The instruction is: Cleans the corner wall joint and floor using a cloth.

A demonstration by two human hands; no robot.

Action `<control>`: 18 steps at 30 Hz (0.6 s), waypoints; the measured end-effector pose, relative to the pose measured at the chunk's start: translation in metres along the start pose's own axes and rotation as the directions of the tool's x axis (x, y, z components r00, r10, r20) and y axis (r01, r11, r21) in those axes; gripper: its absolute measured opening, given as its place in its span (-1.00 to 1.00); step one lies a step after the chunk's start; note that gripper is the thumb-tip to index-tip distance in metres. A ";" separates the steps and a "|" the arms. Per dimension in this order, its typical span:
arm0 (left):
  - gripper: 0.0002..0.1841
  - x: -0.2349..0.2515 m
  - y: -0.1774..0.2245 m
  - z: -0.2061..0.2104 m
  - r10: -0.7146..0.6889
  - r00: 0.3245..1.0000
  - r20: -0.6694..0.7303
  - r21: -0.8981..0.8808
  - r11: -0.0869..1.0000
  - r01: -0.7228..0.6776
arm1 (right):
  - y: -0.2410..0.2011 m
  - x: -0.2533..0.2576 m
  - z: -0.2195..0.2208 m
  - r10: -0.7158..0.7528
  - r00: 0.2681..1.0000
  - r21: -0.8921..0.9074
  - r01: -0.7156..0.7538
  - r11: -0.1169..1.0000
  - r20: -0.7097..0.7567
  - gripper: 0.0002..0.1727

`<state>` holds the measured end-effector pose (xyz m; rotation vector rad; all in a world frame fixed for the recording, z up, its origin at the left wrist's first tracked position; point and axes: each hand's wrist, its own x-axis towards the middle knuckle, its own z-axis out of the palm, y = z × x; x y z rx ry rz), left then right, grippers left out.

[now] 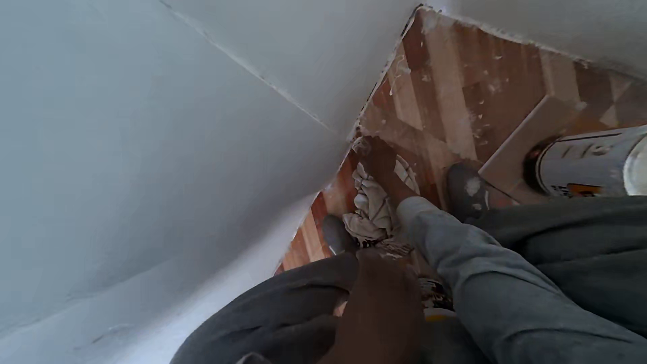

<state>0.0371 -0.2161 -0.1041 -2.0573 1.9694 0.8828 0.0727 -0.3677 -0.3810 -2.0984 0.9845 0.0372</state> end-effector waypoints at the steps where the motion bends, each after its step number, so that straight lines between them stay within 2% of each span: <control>1: -0.68 0.001 -0.001 -0.004 0.001 1.000 -0.019 -0.010 1.000 -0.001 | -0.006 -0.009 -0.009 0.027 0.999 0.012 -0.027 1.000 0.023 -0.42; 4: -0.63 0.004 -0.006 -0.015 0.017 0.999 -0.032 -0.035 0.999 -0.018 | -0.021 -0.019 -0.016 0.110 0.991 -0.003 -0.111 0.994 0.079 -0.39; 8: -0.57 0.006 -0.015 -0.025 -0.001 1.000 0.008 -0.020 1.000 0.001 | -0.018 -0.012 0.014 0.182 0.979 -0.022 -0.180 0.983 0.092 -0.36; 13: -0.55 0.006 -0.020 -0.021 -0.065 0.997 0.034 -0.023 0.998 0.066 | -0.019 0.069 0.051 0.298 0.954 -0.087 -0.300 0.950 -0.028 -0.47; 16: -0.57 0.006 -0.019 -0.022 -0.099 0.995 0.031 -0.022 0.995 0.100 | -0.017 0.048 0.047 0.249 0.968 -0.103 -0.246 0.964 0.016 -0.36; 18: -0.56 0.006 -0.019 -0.026 -0.087 0.996 0.032 -0.015 0.996 0.087 | -0.013 0.023 0.045 0.153 0.988 -0.073 -0.155 0.985 -0.031 -0.35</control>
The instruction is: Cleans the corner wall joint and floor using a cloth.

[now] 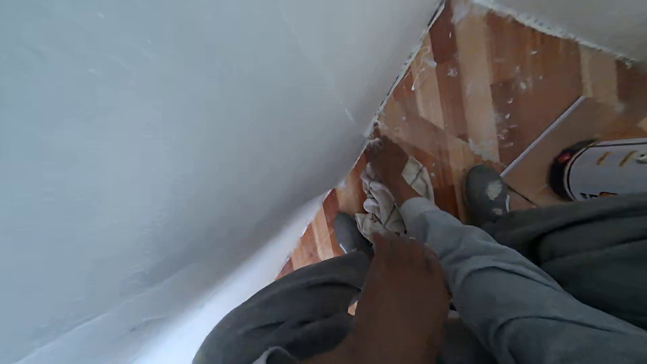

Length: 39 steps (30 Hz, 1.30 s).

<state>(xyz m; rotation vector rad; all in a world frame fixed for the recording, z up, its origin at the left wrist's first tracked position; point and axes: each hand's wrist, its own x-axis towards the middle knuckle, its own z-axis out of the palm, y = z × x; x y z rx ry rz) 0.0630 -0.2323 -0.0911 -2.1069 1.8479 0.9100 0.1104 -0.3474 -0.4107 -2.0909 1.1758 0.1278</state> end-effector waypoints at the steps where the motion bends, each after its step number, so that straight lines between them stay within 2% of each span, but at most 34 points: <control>1: -0.55 0.000 0.001 -0.002 0.010 1.000 0.006 0.000 1.000 -0.010 | 0.002 0.001 -0.001 -0.027 0.999 0.000 0.027 1.000 -0.018 -0.38; 5: -0.50 0.006 0.005 -0.002 0.030 0.999 0.024 0.013 0.999 -0.030 | -0.012 0.046 -0.006 0.039 0.999 -0.077 -0.037 0.996 0.034 -0.45; 8: -0.55 0.003 0.004 -0.005 0.017 1.000 -0.010 -0.021 1.000 -0.017 | -0.006 0.041 -0.015 0.057 0.994 -0.055 -0.052 0.997 0.092 -0.42; 11: -0.53 0.005 0.002 -0.005 0.006 1.000 -0.004 0.004 1.000 -0.006 | 0.009 0.033 -0.016 0.046 0.998 -0.027 -0.045 0.999 0.037 -0.45; 14: -0.57 0.013 0.006 -0.007 0.036 0.999 0.001 -0.010 0.999 -0.036 | 0.027 0.040 -0.006 -0.104 0.987 0.018 0.107 0.994 -0.119 -0.50; 16: -0.61 0.013 0.011 -0.008 0.077 0.997 0.006 -0.055 0.996 -0.076 | 0.025 0.029 -0.017 -0.200 0.976 0.082 0.207 0.975 -0.084 -0.57; 18: -0.63 0.015 0.013 -0.009 0.099 0.995 0.018 -0.069 0.993 -0.098 | 0.019 0.032 -0.026 -0.254 0.966 0.063 0.256 0.965 -0.041 -0.63; 23: -0.57 0.021 0.004 -0.004 0.065 0.998 0.006 -0.014 0.998 -0.065 | 0.002 0.074 -0.009 -0.096 0.991 -0.009 0.097 0.995 0.099 -0.58; 27: -0.57 0.021 0.002 0.001 0.044 0.999 -0.001 0.040 0.998 -0.044 | -0.015 0.081 -0.019 -0.081 0.982 -0.027 0.087 0.996 0.170 -0.63; 32: -0.54 0.011 0.005 0.004 0.033 0.999 -0.035 0.035 0.999 -0.032 | -0.014 0.067 -0.019 -0.047 0.989 -0.021 0.050 0.999 0.138 -0.49; 36: -0.58 0.007 0.007 0.010 0.035 0.999 -0.014 0.037 0.999 -0.034 | -0.018 0.069 -0.013 -0.030 0.991 -0.035 0.034 0.999 0.129 -0.60; 39: -0.59 0.008 0.004 0.008 0.039 0.998 -0.044 0.035 0.999 -0.037 | -0.014 0.076 -0.016 -0.047 0.995 -0.066 0.053 0.996 0.090 -0.54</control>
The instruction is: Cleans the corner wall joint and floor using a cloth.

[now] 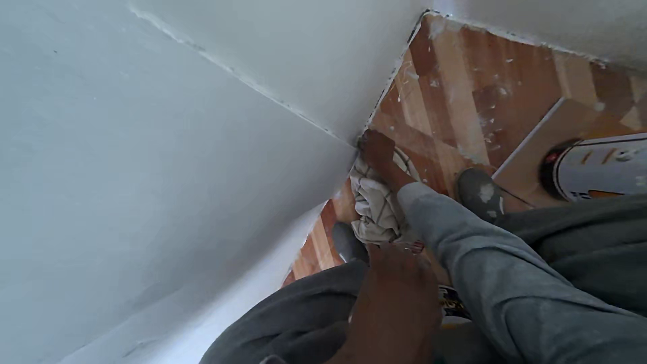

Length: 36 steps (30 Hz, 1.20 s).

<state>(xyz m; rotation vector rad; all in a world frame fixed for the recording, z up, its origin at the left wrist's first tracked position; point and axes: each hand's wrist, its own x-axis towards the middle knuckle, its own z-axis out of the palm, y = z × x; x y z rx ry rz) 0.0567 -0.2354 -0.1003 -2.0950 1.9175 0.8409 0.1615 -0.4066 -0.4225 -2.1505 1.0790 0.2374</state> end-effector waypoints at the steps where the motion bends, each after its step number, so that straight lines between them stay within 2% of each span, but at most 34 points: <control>1: -0.57 0.001 0.000 -0.002 -0.002 1.000 -0.008 0.004 1.000 0.002 | 0.005 0.005 -0.002 0.007 1.000 0.001 -0.007 1.000 -0.024 -0.46; 3: -0.55 0.002 -0.002 -0.007 -0.022 1.000 -0.013 0.007 1.000 0.022 | 0.016 0.022 -0.010 0.040 0.995 0.036 -0.037 0.999 -0.094 -0.38; 7: -0.59 -0.005 -0.005 -0.003 -0.061 0.998 0.022 -0.004 0.998 0.062 | 0.018 0.040 -0.025 0.110 0.975 0.078 -0.097 0.992 -0.193 -0.45; 9: -0.63 -0.005 -0.003 0.000 -0.036 0.999 0.026 -0.015 0.999 0.037 | 0.014 0.029 -0.019 0.109 0.981 0.080 -0.097 0.992 -0.161 -0.44; 13: -0.62 0.003 0.004 -0.003 0.037 0.999 -0.011 -0.049 0.998 -0.038 | 0.002 -0.001 0.000 0.070 0.998 0.077 -0.069 0.995 -0.006 -0.58; 16: -0.59 0.006 0.003 -0.005 0.020 0.999 -0.028 -0.021 1.000 -0.021 | 0.014 0.018 -0.011 0.079 0.996 0.131 -0.073 0.989 -0.043 -0.45; 19: -0.58 0.003 -0.001 -0.004 -0.054 0.998 0.035 -0.007 0.998 0.054 | 0.016 0.027 -0.018 0.131 0.980 0.162 -0.106 0.981 -0.147 -0.50; 24: -0.54 0.004 0.002 -0.004 -0.030 0.997 0.072 -0.003 1.000 0.030 | 0.009 -0.002 0.000 0.011 1.000 0.097 -0.011 0.995 -0.002 -0.52; 27: -0.56 0.012 -0.001 -0.009 0.004 0.999 0.053 -0.055 0.999 -0.001 | 0.019 -0.001 -0.005 0.026 0.997 0.103 -0.019 0.995 -0.070 -0.46; 30: -0.55 0.014 -0.017 -0.010 -0.104 0.985 0.140 -0.108 0.987 0.120 | 0.043 -0.007 -0.036 0.142 0.980 0.089 -0.131 0.987 -0.139 -0.38; 31: -0.54 0.011 -0.022 -0.010 -0.160 0.968 0.193 -0.110 0.977 0.184 | 0.054 -0.009 -0.057 0.181 0.972 0.089 -0.169 0.982 -0.150 -0.44; 34: -0.51 0.000 -0.028 -0.009 -0.231 0.916 0.327 -0.074 0.960 0.269 | 0.080 -0.018 -0.127 0.187 0.982 0.032 -0.188 0.982 0.023 -0.50; 36: -0.49 0.003 -0.025 -0.013 -0.193 0.894 0.405 -0.059 0.970 0.236 | 0.080 -0.023 -0.164 0.046 0.990 0.088 -0.058 0.994 0.132 -0.58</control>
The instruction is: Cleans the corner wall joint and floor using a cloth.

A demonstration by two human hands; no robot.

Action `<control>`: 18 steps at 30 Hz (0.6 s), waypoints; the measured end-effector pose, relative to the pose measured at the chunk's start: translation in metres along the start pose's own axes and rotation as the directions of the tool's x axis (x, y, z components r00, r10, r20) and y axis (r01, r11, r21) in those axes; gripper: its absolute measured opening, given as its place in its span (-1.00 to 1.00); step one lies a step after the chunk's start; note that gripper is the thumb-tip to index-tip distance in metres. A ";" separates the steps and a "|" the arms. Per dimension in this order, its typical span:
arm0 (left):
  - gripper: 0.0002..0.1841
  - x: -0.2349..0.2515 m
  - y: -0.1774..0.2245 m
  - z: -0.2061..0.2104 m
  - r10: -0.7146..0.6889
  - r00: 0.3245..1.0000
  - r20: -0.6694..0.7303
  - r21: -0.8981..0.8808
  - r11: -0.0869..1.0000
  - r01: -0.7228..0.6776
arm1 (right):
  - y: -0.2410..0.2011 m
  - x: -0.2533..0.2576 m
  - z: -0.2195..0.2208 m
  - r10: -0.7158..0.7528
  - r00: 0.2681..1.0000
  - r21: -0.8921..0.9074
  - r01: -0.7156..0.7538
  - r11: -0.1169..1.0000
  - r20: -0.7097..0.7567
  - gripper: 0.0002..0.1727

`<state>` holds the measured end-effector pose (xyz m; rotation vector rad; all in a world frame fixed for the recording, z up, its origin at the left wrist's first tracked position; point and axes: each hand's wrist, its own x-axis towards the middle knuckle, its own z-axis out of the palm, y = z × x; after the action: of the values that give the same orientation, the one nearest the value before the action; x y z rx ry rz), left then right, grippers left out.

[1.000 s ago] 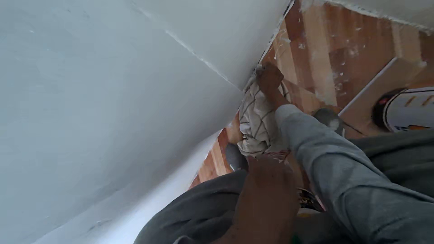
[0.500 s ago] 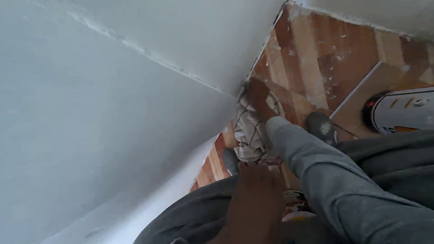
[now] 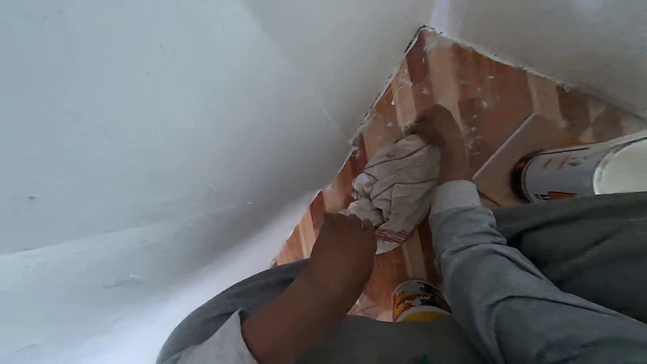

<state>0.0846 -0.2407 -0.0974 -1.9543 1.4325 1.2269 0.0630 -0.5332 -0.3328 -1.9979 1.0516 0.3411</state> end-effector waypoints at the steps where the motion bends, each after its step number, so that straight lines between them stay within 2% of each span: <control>1: -0.48 0.003 0.002 -0.002 0.027 1.000 0.014 -0.012 1.000 -0.027 | -0.004 -0.005 -0.012 -0.088 0.995 0.071 0.085 0.994 0.039 -0.63; 4: -0.49 0.020 -0.001 -0.003 0.102 0.994 -0.048 -0.045 0.993 -0.105 | -0.006 -0.015 -0.024 -0.319 0.943 0.362 0.266 0.893 0.095 -0.76; 6: -0.50 0.033 -0.010 -0.001 0.070 0.995 -0.076 -0.058 0.996 -0.075 | -0.003 -0.019 -0.021 -0.403 0.903 0.515 0.277 0.811 0.150 -0.79; 9: -0.51 0.047 -0.024 0.004 -0.047 0.995 -0.089 -0.088 0.995 0.039 | 0.002 -0.028 -0.018 -0.464 0.862 0.643 0.241 0.727 0.201 -0.85; 11: -0.49 0.051 -0.026 0.002 -0.103 0.993 -0.058 -0.066 0.993 0.099 | -0.001 -0.036 -0.025 -0.466 0.865 0.624 0.262 0.736 0.186 -0.85; 13: -0.47 0.050 -0.023 0.000 -0.116 0.992 -0.045 -0.044 0.993 0.114 | -0.007 -0.043 -0.036 -0.397 0.911 0.451 0.308 0.838 0.115 -0.79; 16: -0.47 0.050 -0.014 -0.002 -0.062 0.994 -0.085 -0.053 0.997 0.057 | -0.011 -0.036 -0.040 -0.322 0.947 0.204 0.311 0.928 0.023 -0.67; 18: -0.48 0.058 -0.012 -0.005 -0.042 0.991 -0.131 -0.105 0.994 0.029 | -0.010 -0.036 -0.034 -0.335 0.942 0.188 0.325 0.927 0.023 -0.64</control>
<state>0.1016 -0.2709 -0.1452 -2.1576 1.4167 1.1960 0.0443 -0.5366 -0.2863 -1.9452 0.6685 0.1124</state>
